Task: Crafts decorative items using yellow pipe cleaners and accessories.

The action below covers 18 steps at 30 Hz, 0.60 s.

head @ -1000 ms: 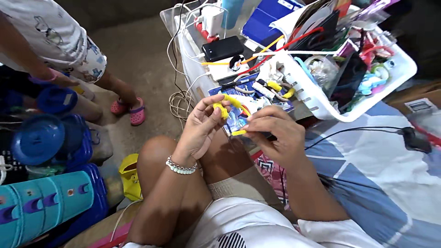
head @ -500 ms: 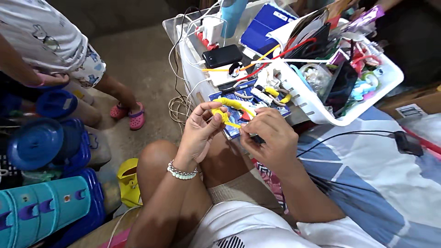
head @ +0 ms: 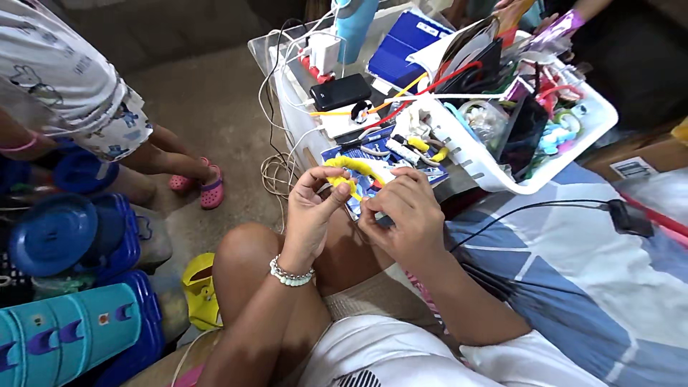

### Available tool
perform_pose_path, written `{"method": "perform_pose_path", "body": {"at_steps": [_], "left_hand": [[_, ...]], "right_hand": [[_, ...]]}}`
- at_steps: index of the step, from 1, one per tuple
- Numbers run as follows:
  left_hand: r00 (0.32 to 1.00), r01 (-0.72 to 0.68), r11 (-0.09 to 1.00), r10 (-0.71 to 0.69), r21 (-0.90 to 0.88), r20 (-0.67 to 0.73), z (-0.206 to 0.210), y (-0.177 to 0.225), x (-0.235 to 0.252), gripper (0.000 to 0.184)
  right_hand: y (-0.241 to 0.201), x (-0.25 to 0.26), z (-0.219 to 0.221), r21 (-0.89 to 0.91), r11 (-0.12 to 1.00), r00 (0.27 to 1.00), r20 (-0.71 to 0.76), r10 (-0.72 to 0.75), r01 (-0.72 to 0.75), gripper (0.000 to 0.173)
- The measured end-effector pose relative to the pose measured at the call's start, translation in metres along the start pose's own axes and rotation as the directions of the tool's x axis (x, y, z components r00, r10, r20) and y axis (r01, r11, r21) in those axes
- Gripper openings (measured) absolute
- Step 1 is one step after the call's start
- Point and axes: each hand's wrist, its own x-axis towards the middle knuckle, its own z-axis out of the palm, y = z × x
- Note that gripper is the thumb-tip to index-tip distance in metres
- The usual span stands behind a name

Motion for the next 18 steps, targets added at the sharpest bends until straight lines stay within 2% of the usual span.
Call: {"method": "perform_pose_path", "body": {"at_steps": [6,10,15,18], "left_hand": [[0.997,-0.077,0.991,0.075,0.106,0.014,0.004,-0.005,-0.002,0.026],[0.998,-0.059,0.994,0.059,0.091,-0.001,0.005,-0.002,-0.003,0.016],[0.999,-0.033,0.999,0.033,-0.006,-0.029,0.006,0.001,-0.002,0.023],[0.999,-0.031,0.999,0.03,-0.033,-0.039,0.006,0.002,0.0,0.039]], "right_hand": [[0.003,-0.001,0.003,-0.011,0.999,0.998,0.053,0.045,-0.045,0.009],[0.01,-0.002,0.001,0.024,0.996,0.995,0.05,0.089,-0.09,0.007],[0.017,-0.004,-0.007,0.151,0.984,0.99,0.115,0.076,-0.093,0.013],[0.019,-0.007,-0.013,0.193,0.979,0.986,0.165,0.031,-0.063,0.016]]}}
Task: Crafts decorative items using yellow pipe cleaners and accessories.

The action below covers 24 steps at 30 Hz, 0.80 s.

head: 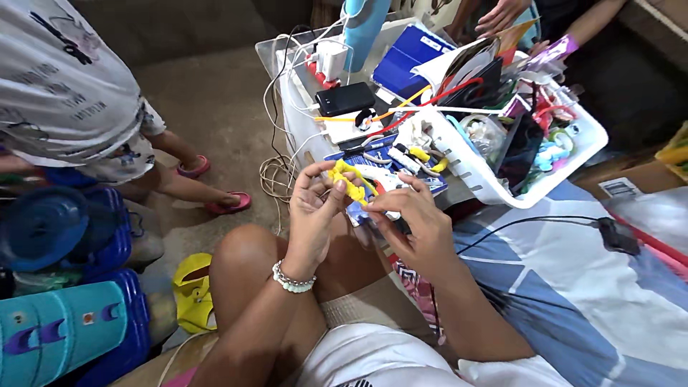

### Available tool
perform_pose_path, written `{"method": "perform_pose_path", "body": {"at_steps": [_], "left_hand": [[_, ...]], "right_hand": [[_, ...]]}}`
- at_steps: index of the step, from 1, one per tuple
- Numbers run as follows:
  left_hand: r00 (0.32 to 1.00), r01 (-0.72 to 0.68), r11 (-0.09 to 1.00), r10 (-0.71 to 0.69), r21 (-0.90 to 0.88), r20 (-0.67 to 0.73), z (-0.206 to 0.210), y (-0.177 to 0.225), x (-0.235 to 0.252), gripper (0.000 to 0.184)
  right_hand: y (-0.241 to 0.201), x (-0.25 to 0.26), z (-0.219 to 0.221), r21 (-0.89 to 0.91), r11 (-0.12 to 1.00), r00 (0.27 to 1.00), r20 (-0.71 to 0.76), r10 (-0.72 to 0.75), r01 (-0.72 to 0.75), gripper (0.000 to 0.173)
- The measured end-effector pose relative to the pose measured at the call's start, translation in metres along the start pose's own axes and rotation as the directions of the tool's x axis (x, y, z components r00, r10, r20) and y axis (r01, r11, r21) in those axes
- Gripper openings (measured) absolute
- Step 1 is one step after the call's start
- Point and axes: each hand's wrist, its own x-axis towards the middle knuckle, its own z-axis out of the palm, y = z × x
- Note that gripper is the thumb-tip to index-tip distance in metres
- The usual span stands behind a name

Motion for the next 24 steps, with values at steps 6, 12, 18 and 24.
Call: {"method": "perform_pose_path", "body": {"at_steps": [6,12,18,24], "left_hand": [[0.998,0.064,0.998,-0.064,-0.002,0.0,0.005,0.001,-0.001,0.056],[0.997,0.051,0.998,-0.053,0.037,0.054,0.005,-0.003,-0.003,0.059],[0.999,0.007,1.0,-0.007,0.012,0.048,0.004,0.0,-0.002,0.054],[0.999,0.014,1.0,-0.014,-0.006,0.033,0.003,0.001,0.0,0.047]], "right_hand": [[-0.004,-0.004,0.0,0.009,0.998,0.997,-0.04,0.069,-0.068,0.011],[-0.008,0.001,0.001,-0.054,0.994,0.995,-0.052,0.089,-0.092,0.009],[0.001,0.003,-0.003,-0.063,0.992,0.994,0.012,0.11,-0.109,0.02],[0.01,0.0,-0.004,-0.047,0.992,0.993,-0.036,0.113,-0.115,0.013]]}}
